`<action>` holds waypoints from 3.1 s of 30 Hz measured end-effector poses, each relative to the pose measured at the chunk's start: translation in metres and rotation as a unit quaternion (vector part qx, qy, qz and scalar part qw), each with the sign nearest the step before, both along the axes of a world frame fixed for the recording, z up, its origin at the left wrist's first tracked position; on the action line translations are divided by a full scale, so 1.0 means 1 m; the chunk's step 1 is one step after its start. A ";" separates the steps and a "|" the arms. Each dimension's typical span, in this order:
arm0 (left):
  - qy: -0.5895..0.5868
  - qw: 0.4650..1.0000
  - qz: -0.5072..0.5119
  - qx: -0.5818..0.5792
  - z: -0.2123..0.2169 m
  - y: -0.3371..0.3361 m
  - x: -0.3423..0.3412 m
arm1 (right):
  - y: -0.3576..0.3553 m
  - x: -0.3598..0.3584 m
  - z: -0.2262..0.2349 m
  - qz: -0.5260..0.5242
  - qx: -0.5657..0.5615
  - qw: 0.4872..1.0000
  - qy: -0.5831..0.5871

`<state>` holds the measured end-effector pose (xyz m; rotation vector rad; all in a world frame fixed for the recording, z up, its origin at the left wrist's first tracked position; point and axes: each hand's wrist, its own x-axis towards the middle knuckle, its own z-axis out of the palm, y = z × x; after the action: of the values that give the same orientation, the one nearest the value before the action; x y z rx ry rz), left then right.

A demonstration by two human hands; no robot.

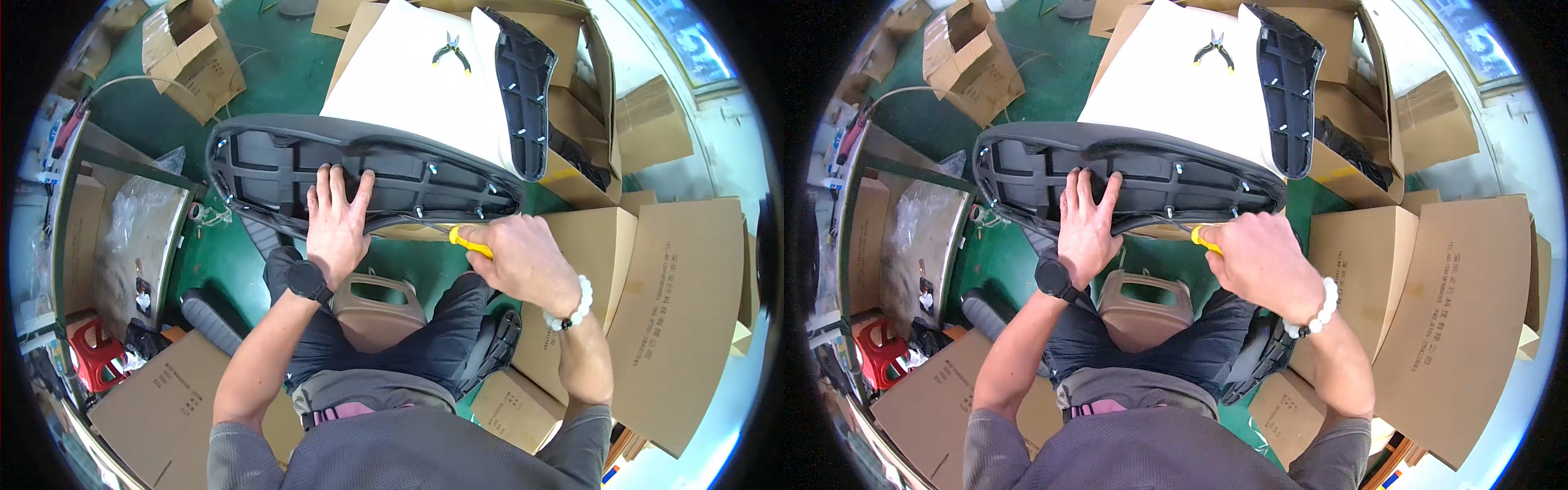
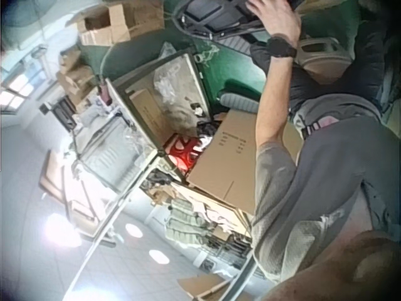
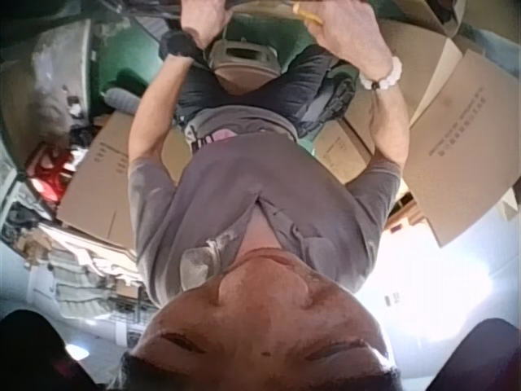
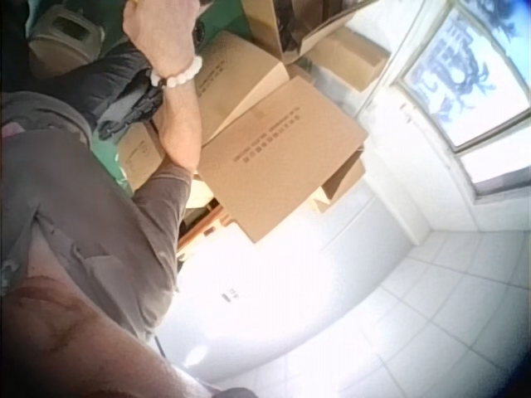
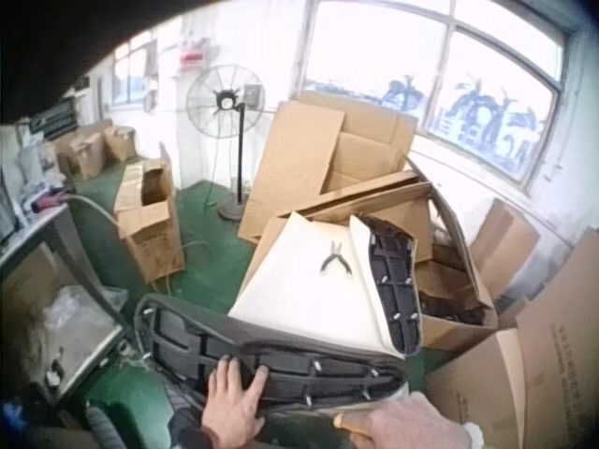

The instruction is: Assembling or repairing a motorcycle seat component by using a screwdriver to fasten or adjust parts.

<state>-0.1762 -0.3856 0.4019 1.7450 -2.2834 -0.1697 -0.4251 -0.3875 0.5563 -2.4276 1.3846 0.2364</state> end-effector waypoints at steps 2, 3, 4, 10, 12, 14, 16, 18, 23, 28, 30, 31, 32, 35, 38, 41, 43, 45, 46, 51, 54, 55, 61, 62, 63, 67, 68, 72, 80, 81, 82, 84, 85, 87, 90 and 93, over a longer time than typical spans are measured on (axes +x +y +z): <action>0.012 1.000 -0.001 -0.011 0.002 0.002 -0.002 | -0.016 0.003 0.004 0.025 0.006 0.999 0.019; 0.021 1.000 0.002 -0.018 0.002 0.001 -0.004 | -0.026 0.005 0.005 0.035 0.009 0.999 0.004; 0.022 1.000 0.001 -0.016 0.003 0.001 -0.005 | -0.031 0.006 0.006 0.045 0.013 0.999 -0.012; 0.030 0.999 0.016 0.006 0.005 -0.006 0.001 | 0.037 0.014 -0.031 -0.042 -0.075 0.996 -0.021; 0.033 0.999 0.018 -0.011 0.004 -0.011 -0.005 | 0.073 0.008 -0.060 -0.094 -0.101 0.989 -0.048; 0.032 0.999 0.014 -0.011 0.007 -0.012 -0.007 | 0.095 0.008 -0.095 -0.109 -0.137 0.982 -0.067; 0.028 1.000 0.013 -0.005 0.010 -0.018 -0.005 | 0.101 0.008 -0.101 -0.118 -0.173 0.974 -0.087; 0.013 1.000 0.011 -0.011 0.009 -0.015 -0.006 | 0.097 -0.002 -0.096 -0.130 -0.155 0.971 -0.124; 0.007 1.000 0.015 -0.024 0.004 -0.008 -0.007 | 0.041 -0.017 -0.031 -0.049 -0.050 0.993 -0.092; 0.007 0.999 0.008 -0.030 0.005 -0.009 -0.007 | -0.020 -0.006 -0.009 0.045 -0.035 0.996 -0.065; 0.002 1.000 0.014 -0.020 0.005 -0.013 -0.007 | -0.039 0.003 -0.003 0.016 0.011 0.999 -0.049; -0.003 1.000 0.022 -0.013 0.005 -0.014 -0.006 | -0.035 0.001 -0.009 0.027 -0.016 0.998 -0.051; -0.004 1.000 0.024 -0.011 0.005 -0.015 -0.005 | -0.017 0.002 -0.017 0.014 -0.026 0.999 -0.016; -0.004 0.999 0.033 0.008 0.006 -0.015 -0.008 | 0.048 0.000 -0.054 -0.058 -0.110 0.992 -0.019; -0.009 1.000 0.021 -0.004 0.005 -0.016 -0.010 | 0.089 -0.003 -0.097 -0.110 -0.133 0.984 -0.045; -0.014 1.000 0.023 -0.004 0.003 -0.016 -0.008 | 0.101 -0.002 -0.115 -0.134 -0.178 0.969 -0.108; -0.019 0.999 0.031 -0.005 0.003 -0.017 -0.009 | 0.098 -0.010 -0.117 -0.121 -0.181 0.969 -0.115; -0.021 0.999 0.033 -0.003 0.006 -0.018 -0.009 | 0.099 -0.012 -0.123 -0.109 -0.182 0.970 -0.121; -0.020 0.999 0.034 0.003 0.008 -0.017 -0.008 | 0.104 -0.008 -0.130 -0.113 -0.199 0.967 -0.111; 0.007 0.999 0.015 0.041 0.011 -0.030 -0.003 | 0.131 0.009 -0.220 -0.168 -0.259 0.944 -0.121; 0.007 0.999 0.009 0.034 0.016 -0.028 -0.004 | 0.147 0.015 -0.230 -0.248 -0.233 0.910 -0.237; -0.013 0.999 0.016 0.038 0.015 -0.025 -0.005 | 0.154 0.013 -0.227 -0.260 -0.255 0.896 -0.252; -0.004 1.000 0.022 0.014 0.013 -0.019 -0.003 | 0.174 -0.022 -0.178 -0.300 -0.155 0.903 -0.267; -0.005 1.000 0.021 0.009 0.012 -0.018 -0.003 | 0.176 -0.030 -0.179 -0.274 -0.130 0.908 -0.289; -0.004 1.000 0.022 0.008 0.009 -0.018 -0.002 | 0.178 -0.030 -0.172 -0.286 -0.138 0.899 -0.303; -0.007 1.000 0.020 -0.013 0.007 -0.014 -0.007 | 0.178 -0.023 -0.145 -0.315 -0.136 0.875 -0.340; -0.005 1.000 0.022 -0.010 0.009 -0.014 -0.009 | 0.175 -0.021 -0.144 -0.319 -0.139 0.875 -0.338; 0.021 0.999 -0.024 -0.020 0.014 -0.020 -0.019 | 0.146 -0.017 -0.130 -0.446 -0.158 0.799 -0.370; 0.004 0.997 -0.049 0.058 0.022 -0.038 -0.013 | 0.075 -0.083 -0.147 -0.511 -0.201 0.690 -0.472; 0.000 0.997 -0.051 0.063 0.022 -0.038 -0.013 | 0.064 -0.092 -0.141 -0.497 -0.212 0.698 -0.471; -0.012 0.996 -0.048 0.069 0.024 -0.038 -0.012 | 0.053 -0.101 -0.135 -0.482 -0.223 0.705 -0.470; -0.007 0.996 -0.045 0.078 0.030 -0.035 -0.011 | 0.033 -0.107 -0.133 -0.471 -0.208 0.734 -0.443; -0.009 0.995 -0.044 0.085 0.033 -0.035 -0.014 | 0.025 -0.111 -0.136 -0.471 -0.202 0.736 -0.442; -0.012 0.996 -0.040 0.081 0.028 -0.035 -0.014 | 0.012 -0.105 -0.135 -0.503 -0.247 0.757 -0.335; -0.016 0.996 -0.037 0.075 0.026 -0.035 -0.016 | -0.008 -0.089 -0.125 -0.544 -0.242 0.761 -0.258; -0.013 0.996 -0.037 0.079 0.031 -0.035 -0.020 | -0.011 -0.091 -0.145 -0.554 -0.210 0.769 -0.241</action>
<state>-0.1963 -0.4202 0.4325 1.7472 -2.4136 -0.3526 -0.5164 -0.3981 0.4112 -1.2972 2.4166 -0.9863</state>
